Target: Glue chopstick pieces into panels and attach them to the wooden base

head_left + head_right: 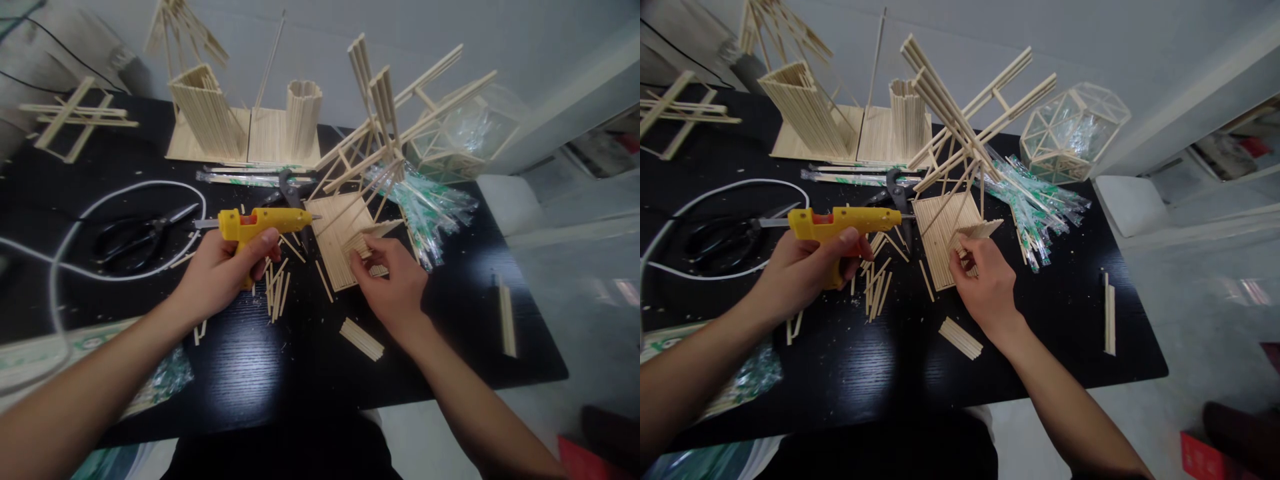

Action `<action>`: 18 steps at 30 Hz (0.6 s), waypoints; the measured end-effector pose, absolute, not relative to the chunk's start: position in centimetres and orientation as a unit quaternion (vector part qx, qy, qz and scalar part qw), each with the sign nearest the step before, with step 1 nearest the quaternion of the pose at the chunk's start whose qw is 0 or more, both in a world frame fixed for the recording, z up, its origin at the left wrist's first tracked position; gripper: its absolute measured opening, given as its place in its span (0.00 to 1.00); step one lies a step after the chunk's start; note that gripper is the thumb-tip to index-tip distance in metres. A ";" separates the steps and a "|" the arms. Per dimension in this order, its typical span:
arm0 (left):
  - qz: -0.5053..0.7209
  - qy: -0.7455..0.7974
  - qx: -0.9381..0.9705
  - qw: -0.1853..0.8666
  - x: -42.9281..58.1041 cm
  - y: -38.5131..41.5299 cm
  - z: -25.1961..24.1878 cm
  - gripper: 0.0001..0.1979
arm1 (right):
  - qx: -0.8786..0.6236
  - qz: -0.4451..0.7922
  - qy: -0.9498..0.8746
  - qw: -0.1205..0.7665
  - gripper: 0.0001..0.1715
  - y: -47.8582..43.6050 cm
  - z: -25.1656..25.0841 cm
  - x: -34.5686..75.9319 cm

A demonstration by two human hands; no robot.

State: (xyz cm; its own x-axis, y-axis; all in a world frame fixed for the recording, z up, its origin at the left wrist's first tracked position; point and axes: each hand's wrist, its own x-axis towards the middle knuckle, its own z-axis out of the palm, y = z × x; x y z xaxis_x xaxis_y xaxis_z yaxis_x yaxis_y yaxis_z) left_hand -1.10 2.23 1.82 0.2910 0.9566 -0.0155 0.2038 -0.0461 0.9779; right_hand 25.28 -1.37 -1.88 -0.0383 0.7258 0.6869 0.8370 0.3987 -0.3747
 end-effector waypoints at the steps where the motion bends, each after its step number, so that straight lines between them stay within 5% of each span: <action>1: 0.370 0.467 0.620 0.509 -1.1 2.2 1.8 0.20 | -0.543 -0.065 -0.718 0.430 0.10 -1.4 -1.8 25.3; 18: 0.371 0.471 0.620 0.506 -1.1 2.2 1.8 0.21 | -0.523 -0.084 -0.736 0.422 0.13 -1.6 -1.6 25.0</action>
